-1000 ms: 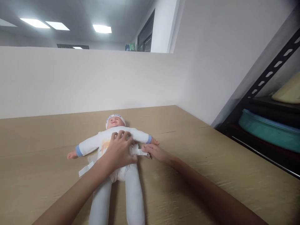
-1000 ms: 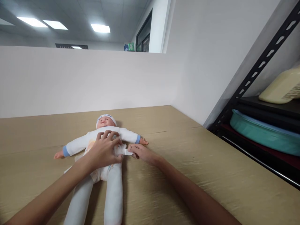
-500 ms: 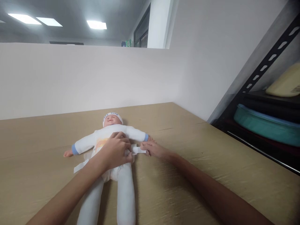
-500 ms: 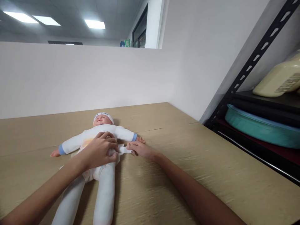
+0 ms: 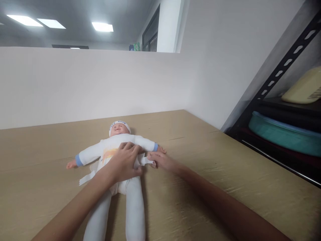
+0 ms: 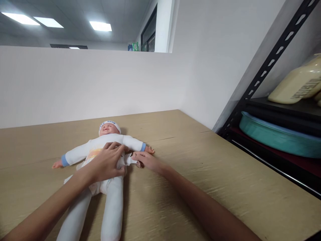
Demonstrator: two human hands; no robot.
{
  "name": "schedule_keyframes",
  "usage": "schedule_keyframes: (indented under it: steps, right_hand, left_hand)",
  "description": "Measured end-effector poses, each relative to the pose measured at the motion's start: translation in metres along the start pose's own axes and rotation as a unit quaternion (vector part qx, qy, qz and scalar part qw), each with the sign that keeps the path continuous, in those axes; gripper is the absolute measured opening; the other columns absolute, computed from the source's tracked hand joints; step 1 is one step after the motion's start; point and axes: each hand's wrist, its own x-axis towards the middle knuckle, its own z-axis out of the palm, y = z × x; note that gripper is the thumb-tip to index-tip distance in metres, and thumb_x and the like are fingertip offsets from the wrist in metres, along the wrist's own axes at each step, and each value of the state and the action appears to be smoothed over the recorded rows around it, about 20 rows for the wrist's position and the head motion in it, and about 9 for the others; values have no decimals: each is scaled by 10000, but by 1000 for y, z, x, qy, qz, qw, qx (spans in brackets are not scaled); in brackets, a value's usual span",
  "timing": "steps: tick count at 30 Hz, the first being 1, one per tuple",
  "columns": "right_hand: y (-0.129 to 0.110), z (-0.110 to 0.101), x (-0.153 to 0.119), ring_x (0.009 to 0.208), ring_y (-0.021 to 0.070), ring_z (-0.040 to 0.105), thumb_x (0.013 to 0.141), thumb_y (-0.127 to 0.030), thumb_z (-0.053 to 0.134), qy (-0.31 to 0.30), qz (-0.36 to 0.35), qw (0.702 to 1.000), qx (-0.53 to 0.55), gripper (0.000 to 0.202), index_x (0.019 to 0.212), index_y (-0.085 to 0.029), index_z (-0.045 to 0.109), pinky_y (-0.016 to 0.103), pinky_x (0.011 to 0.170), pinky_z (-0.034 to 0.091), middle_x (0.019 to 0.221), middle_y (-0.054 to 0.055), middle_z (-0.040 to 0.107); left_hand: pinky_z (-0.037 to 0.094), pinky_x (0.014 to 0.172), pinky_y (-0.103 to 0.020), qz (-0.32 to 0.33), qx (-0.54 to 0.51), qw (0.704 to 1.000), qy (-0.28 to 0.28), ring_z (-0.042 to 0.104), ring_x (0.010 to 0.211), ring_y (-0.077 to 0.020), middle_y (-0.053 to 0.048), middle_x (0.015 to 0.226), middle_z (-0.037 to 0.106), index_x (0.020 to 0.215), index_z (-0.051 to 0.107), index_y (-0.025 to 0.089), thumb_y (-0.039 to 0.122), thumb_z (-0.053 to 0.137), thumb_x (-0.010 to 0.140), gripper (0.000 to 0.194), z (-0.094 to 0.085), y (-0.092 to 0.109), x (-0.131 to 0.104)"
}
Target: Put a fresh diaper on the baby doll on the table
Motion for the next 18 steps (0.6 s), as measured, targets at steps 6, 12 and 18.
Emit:
schedule_keyframes:
  steps: [6,12,18]
  right_hand:
    - [-20,26,16,696,158,453,927,-620,648,25,-47,995,84,469,742,-226,475,300,672,391,735,-10,490]
    - [-34,44,42,683,161,457,940,-626,639,40,-74,991,99,456,766,-229,498,319,694,390,725,-17,518]
    - [-44,46,47,669,161,451,949,-621,603,55,-80,992,78,461,728,-239,469,326,704,395,702,-21,500]
  left_hand:
    - [396,1206,-574,-26,-116,993,3,548,1418,-359,-139,1523,614,1606,277,236,314,780,824,933,-4,-8,-4]
    - [282,1324,-607,-47,-280,959,-26,363,1615,-354,-132,1749,392,1697,99,352,387,820,893,1081,-16,-22,-14]
    - [280,1345,-600,-60,-508,858,-34,245,1689,-264,-99,1824,242,1709,-21,468,215,558,1061,905,-17,-44,-19]
